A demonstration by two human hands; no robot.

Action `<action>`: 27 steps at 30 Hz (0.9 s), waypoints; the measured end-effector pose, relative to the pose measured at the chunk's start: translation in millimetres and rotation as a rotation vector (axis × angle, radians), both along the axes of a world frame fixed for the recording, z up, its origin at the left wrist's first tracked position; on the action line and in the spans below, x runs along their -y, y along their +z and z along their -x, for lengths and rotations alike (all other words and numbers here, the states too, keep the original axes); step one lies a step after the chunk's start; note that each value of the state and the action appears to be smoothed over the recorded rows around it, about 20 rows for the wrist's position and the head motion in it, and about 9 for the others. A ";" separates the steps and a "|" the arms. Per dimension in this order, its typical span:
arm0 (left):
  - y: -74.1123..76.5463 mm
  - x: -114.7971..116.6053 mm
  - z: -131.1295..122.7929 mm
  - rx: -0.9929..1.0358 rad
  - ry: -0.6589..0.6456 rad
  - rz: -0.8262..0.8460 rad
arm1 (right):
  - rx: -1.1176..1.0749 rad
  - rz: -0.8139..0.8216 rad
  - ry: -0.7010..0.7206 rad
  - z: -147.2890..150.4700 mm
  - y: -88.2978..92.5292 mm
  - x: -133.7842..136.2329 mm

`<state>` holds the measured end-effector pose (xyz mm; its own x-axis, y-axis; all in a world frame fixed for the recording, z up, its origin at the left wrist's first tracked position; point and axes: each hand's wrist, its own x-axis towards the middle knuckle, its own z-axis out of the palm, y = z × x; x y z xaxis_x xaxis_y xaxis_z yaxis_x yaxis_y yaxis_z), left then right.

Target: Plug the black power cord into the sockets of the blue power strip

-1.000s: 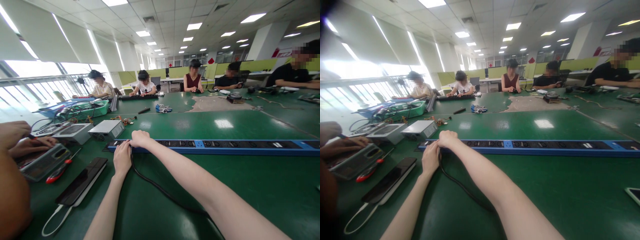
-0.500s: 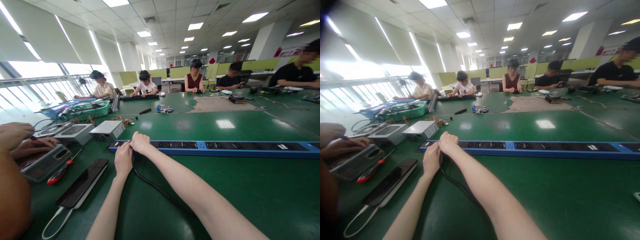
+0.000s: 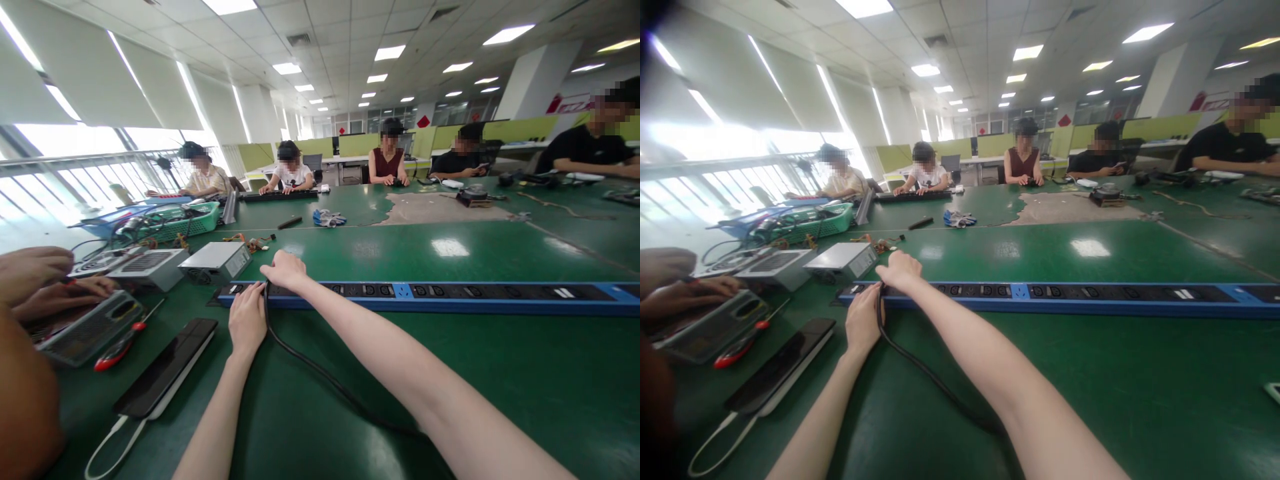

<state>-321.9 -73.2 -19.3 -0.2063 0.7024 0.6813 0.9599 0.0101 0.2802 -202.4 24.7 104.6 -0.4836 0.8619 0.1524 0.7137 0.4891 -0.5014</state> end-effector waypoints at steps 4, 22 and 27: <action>-1.2 -1.5 0.6 0.014 0.016 -0.017 | -0.201 -0.037 0.101 -31.4 41.4 -20.0; -6.3 -3.5 -0.7 0.023 0.038 -0.035 | 0.152 -0.808 0.304 -128.5 148.3 -50.1; -6.2 -1.9 1.3 0.027 0.026 -0.022 | 0.350 -0.587 0.578 -81.7 51.6 -18.2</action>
